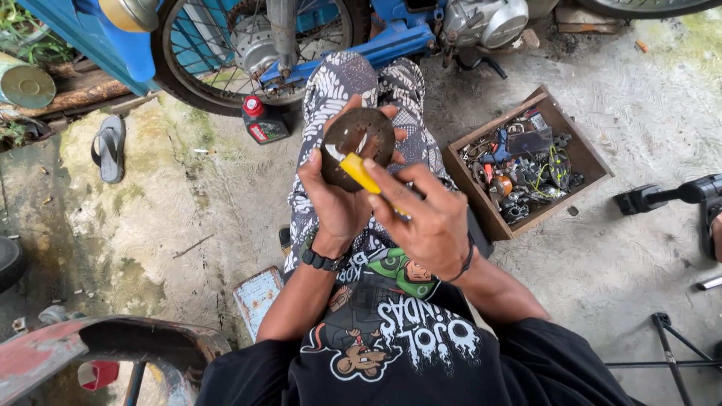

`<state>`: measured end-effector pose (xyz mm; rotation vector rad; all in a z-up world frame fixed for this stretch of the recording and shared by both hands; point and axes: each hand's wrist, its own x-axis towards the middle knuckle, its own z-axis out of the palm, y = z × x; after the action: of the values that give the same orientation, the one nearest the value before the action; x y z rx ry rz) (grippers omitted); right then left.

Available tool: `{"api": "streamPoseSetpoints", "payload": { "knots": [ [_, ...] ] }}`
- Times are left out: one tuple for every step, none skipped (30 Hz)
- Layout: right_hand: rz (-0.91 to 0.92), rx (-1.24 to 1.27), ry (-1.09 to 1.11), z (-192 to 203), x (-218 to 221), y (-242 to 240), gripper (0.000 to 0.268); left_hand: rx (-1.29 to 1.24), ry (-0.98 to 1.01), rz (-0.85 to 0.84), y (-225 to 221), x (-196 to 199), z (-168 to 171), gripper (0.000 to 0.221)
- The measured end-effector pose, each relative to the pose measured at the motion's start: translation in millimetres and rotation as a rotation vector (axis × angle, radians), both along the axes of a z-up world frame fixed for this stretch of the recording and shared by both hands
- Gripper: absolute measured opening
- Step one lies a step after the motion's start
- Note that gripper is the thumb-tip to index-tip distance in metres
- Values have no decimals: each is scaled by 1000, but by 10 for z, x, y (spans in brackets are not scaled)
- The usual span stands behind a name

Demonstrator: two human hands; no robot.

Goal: Scraping the surface of a circular metal part with a yellow tool to clean it.

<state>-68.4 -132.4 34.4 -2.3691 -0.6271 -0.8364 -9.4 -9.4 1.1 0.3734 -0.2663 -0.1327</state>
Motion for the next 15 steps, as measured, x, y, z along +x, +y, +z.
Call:
{"api": "streamPoseSetpoints", "payload": {
  "knots": [
    [-31, 11, -10, -23, 31, -21, 35, 11, -33, -6, 2, 8, 2, 76],
    [-61, 21, -19, -41, 61, -40, 35, 23, -65, -12, 6, 15, 10, 77],
    [-59, 20, -29, -49, 47, -25, 35, 21, -75, -10, -2, 12, 16, 77],
    [-38, 22, -23, -54, 35, -12, 36, 24, -52, 5, -12, 11, 25, 77],
    [-18, 26, -12, -68, 7, 7, 37, 29, -22, 20, -17, -6, 24, 77],
    [-17, 25, -15, -38, 35, -8, 37, 29, -26, 21, -8, 16, 35, 77],
    [-17, 29, -16, -31, 32, -14, 36, 25, -35, 5, 9, 6, 20, 76],
    [-17, 33, -17, -26, 29, -23, 34, 21, -45, -10, 24, -3, 4, 75],
    [-18, 33, -15, -45, 18, -16, 34, 21, -43, -12, 8, -11, 7, 75],
    [-14, 30, -10, -56, 8, -9, 35, 50, -49, 25, -7, -18, 18, 76],
    [-8, 28, -15, -63, 39, 11, 37, 80, -67, 63, -8, 16, 40, 77],
    [-8, 30, -23, -59, 60, 13, 37, 81, -75, 63, 2, 42, 47, 77],
    [2, 39, -23, -67, 38, 6, 36, 78, -60, 52, 2, 23, 37, 76],
    [11, 48, -22, -79, 15, 0, 36, 75, -44, 41, 3, 3, 24, 76],
    [11, 49, -22, -57, 33, 0, 36, 77, -44, 41, 11, 3, 25, 76]
  ]
}}
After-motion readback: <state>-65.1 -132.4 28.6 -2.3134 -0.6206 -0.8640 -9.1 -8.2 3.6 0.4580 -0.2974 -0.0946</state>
